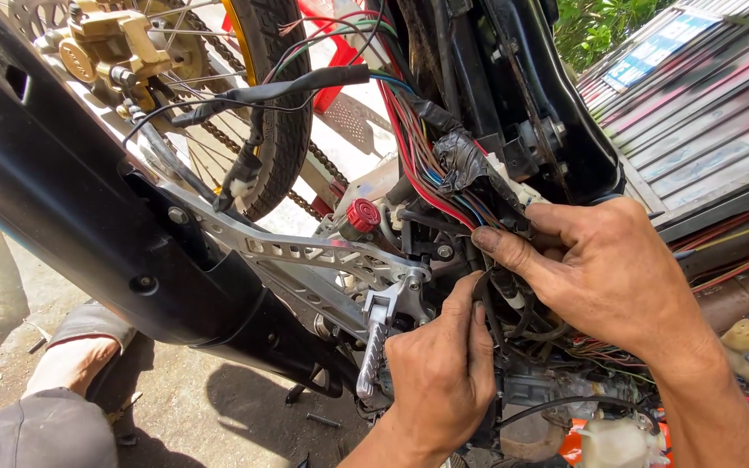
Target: Connecting and organizing electrical wiring harness components on a motorcycle
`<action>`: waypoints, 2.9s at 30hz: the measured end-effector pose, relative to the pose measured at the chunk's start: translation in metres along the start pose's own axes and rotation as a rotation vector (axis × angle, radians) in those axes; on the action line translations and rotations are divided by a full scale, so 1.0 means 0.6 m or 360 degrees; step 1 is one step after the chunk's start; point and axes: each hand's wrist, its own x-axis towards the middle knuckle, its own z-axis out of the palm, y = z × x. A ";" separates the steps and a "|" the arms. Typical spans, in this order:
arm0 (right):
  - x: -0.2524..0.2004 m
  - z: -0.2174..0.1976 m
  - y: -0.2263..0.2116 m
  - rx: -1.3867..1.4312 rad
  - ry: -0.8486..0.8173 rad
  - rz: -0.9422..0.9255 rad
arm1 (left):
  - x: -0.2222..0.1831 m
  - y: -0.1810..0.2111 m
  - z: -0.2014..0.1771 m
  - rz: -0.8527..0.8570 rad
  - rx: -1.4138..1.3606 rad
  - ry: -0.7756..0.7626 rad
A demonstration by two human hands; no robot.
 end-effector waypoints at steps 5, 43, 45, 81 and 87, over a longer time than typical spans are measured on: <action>-0.001 0.007 -0.002 -0.0088 0.0009 0.0068 | 0.003 0.007 -0.005 0.0069 0.0243 0.0019; 0.008 0.006 0.017 0.0188 -0.0089 0.0208 | -0.072 0.005 0.071 -0.0213 -0.0359 0.0031; 0.010 0.004 0.019 0.0495 -0.0177 0.0356 | -0.069 0.009 0.061 -0.0228 -0.0353 -0.0027; -0.016 0.020 0.032 0.0964 -0.0219 0.0312 | 0.026 -0.038 0.039 -0.0417 -0.1124 0.0222; -0.020 0.022 0.038 0.0977 -0.0171 0.0305 | 0.014 -0.065 0.055 -0.1029 -0.1890 0.0012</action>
